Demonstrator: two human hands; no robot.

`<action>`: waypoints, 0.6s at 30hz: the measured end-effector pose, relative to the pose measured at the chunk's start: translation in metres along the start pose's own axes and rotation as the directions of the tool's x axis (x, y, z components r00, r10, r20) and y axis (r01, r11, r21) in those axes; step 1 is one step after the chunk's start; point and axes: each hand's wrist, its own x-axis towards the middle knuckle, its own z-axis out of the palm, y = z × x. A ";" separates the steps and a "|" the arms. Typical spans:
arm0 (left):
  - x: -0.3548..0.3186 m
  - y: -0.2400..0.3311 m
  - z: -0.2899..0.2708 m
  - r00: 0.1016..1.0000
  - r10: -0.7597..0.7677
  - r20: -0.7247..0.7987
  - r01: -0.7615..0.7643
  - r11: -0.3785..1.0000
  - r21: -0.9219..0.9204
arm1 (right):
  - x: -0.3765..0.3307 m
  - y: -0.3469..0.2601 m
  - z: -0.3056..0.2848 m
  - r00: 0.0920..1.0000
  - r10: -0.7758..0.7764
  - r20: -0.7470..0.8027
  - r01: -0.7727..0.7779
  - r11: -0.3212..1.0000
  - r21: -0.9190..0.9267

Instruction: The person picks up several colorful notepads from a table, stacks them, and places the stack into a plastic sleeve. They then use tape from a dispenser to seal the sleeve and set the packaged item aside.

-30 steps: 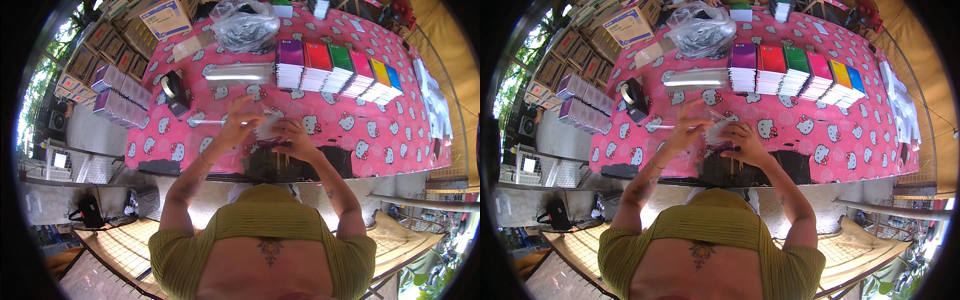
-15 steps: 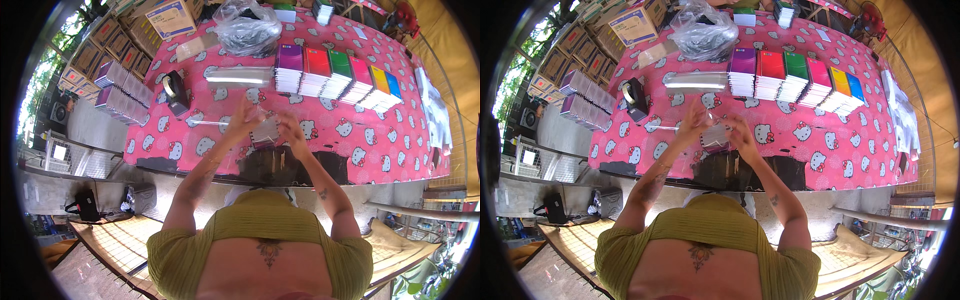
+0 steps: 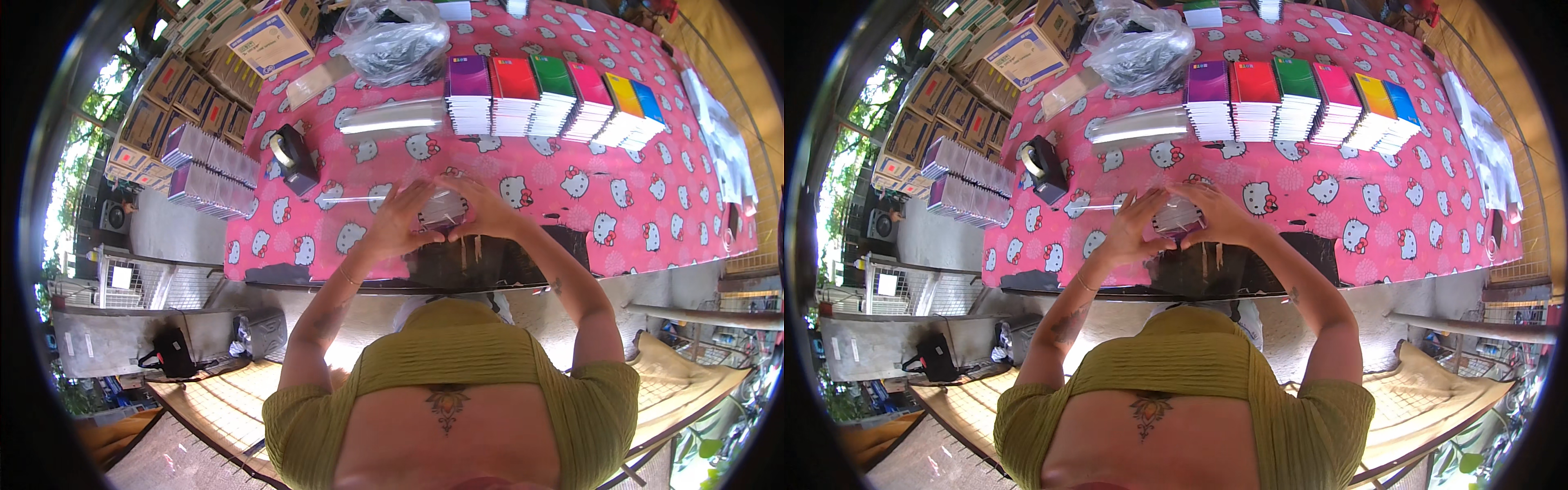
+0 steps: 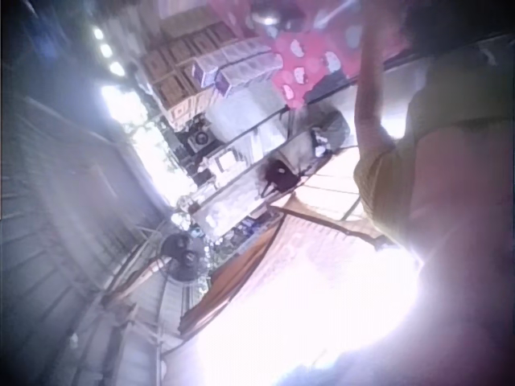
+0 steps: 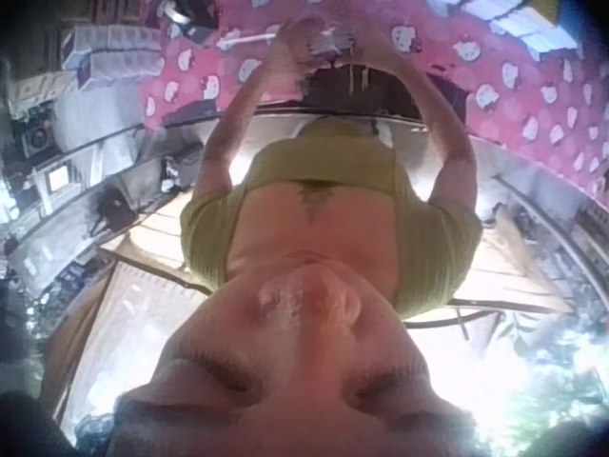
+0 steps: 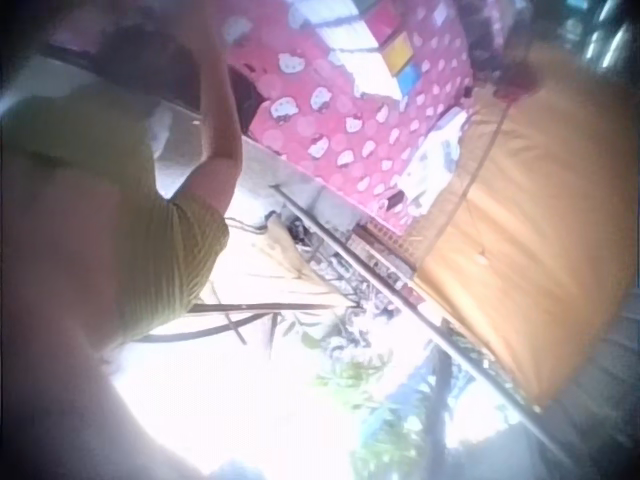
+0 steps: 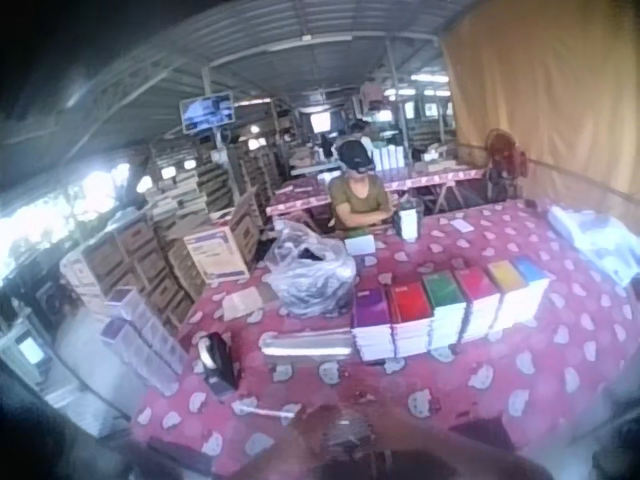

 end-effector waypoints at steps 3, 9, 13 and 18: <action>-0.007 -0.002 0.007 0.990 0.142 -0.013 -0.135 0.963 0.232 | -0.013 0.023 0.018 0.975 -0.222 -0.030 0.215 0.965 -0.153; 0.013 -0.007 0.001 0.998 -0.067 -0.006 0.066 0.992 -0.106 | -0.015 0.009 0.041 0.962 0.167 -0.216 -0.125 0.973 0.194; 0.027 -0.009 0.003 0.968 -0.231 0.101 0.238 0.969 -0.062 | -0.004 -0.003 0.040 0.923 0.237 -0.303 -0.186 0.964 0.188; 0.040 -0.006 0.004 0.975 -0.205 -0.088 0.218 0.957 0.189 | 0.000 0.005 0.023 0.910 0.357 -0.213 -0.283 0.907 0.310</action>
